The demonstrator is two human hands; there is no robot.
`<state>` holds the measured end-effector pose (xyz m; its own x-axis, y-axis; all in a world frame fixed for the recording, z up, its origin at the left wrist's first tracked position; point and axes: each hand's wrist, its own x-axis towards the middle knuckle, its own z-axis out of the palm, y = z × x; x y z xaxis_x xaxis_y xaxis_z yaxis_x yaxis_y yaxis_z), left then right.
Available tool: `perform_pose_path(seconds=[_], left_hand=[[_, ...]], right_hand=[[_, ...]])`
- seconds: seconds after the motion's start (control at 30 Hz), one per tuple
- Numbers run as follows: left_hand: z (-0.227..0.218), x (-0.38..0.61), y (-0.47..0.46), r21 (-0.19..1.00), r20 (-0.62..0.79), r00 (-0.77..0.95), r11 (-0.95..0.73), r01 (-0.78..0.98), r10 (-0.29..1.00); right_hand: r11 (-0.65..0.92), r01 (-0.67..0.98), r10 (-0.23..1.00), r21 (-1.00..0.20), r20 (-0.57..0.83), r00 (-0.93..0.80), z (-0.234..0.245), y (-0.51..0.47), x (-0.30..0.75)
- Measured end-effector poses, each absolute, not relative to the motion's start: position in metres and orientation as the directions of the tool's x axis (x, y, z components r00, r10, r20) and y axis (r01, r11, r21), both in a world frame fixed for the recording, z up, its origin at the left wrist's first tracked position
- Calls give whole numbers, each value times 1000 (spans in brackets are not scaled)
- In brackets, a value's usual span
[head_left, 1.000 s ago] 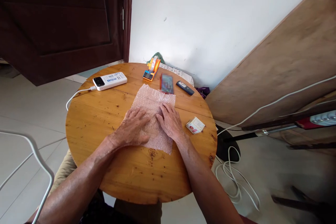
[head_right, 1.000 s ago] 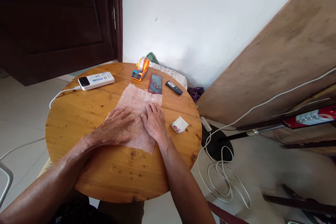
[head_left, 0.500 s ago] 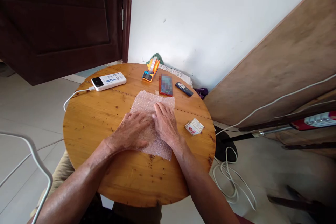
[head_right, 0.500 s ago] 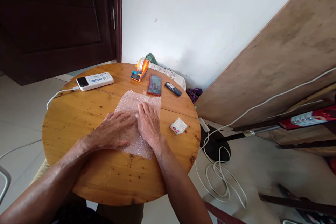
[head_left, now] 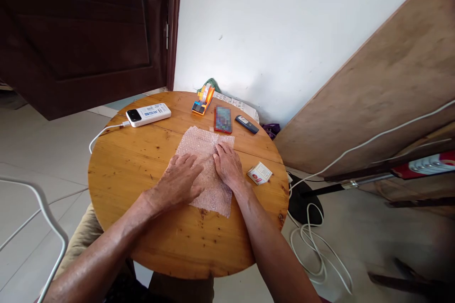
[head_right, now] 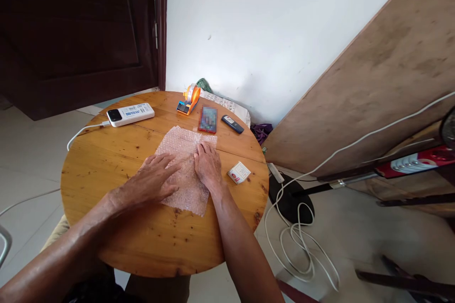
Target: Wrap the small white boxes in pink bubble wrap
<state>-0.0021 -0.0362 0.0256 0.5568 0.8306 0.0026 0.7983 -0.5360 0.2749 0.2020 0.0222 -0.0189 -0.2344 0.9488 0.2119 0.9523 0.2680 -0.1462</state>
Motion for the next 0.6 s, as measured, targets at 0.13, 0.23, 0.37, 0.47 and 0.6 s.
perform_pose_path(seconds=[0.13,0.23,0.37,0.47,0.6], left_hand=[[44,24,-30,238,64,587,-583,777,807],[34,44,-5,259,61,583,-577,775,810],[6,48,28,259,-16,489,-469,844,872],[-5,34,38,274,28,441,-431,860,897],[-7,17,39,287,9,341,-329,900,940]], right_hand=[[279,948,945,-155,221,-242,-19,22,200],[273,949,948,-161,213,-236,-17,21,199],[282,946,942,-162,236,-240,-17,19,199],[275,950,941,-146,244,-235,-18,19,199],[219,967,957,-132,222,-186,-19,20,199]])
